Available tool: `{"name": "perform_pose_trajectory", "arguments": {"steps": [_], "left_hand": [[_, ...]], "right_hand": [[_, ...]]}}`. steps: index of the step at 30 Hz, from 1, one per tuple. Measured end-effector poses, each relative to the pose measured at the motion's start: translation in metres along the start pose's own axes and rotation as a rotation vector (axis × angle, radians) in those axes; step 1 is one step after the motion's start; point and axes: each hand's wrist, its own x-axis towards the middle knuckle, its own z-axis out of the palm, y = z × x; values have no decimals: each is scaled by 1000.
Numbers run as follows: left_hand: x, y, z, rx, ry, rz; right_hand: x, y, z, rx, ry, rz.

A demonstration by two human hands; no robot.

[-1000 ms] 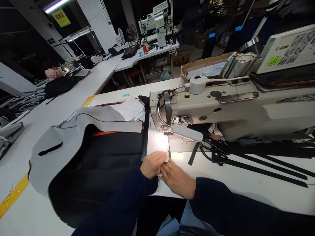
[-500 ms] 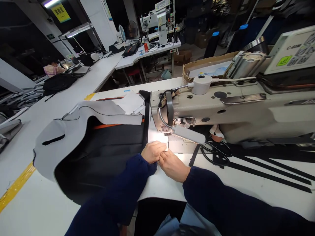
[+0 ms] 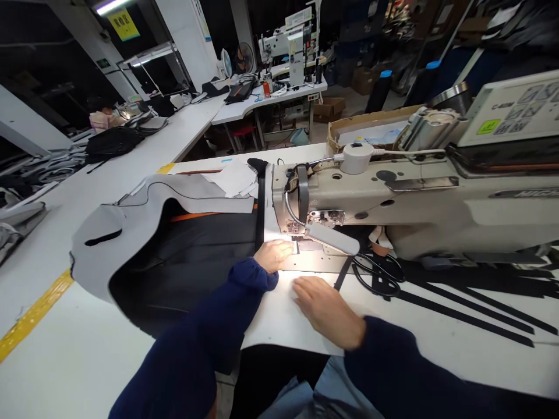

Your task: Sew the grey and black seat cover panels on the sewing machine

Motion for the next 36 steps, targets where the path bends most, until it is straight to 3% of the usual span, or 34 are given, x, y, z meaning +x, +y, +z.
{"name": "perform_pose_trajectory", "arguments": {"steps": [4, 7, 10, 13, 15, 17, 20, 22, 24, 29, 32, 36], "left_hand": [[-1, 30, -9, 32, 35, -105], [-12, 65, -19, -99, 64, -185], [-30, 98, -28, -434, 115, -272], [-39, 121, -34, -887, 125, -576], [-35, 127, -36, -1290, 37, -849], [-23, 129, -37, -1662, -67, -1040], [-6, 125, -39, -1934, -62, -1109], [-1, 122, -42, -1902, 8, -1076], [-3, 121, -45, -1751, 33, -998], [-26, 130, -58, -1399, -165, -822], [-35, 135, -61, -1220, -239, -727], [-40, 136, -60, -1090, -272, -677]], "right_hand": [[-39, 15, -34, -161, -29, 163], [-48, 26, -35, -338, -129, 150], [-47, 30, -25, -451, -178, 78], [-42, 26, -21, -441, -119, 66], [-40, 13, -25, -326, -22, 66], [-39, -10, -29, -122, 83, 18], [-41, -50, -33, 205, 179, -98], [-45, -64, -33, 355, 208, -81], [-48, -63, -32, 472, 244, 35], [-48, -26, -29, 558, 480, 406], [-45, -14, -27, 542, 519, 458], [-42, -14, -23, 590, 527, 409]]}}
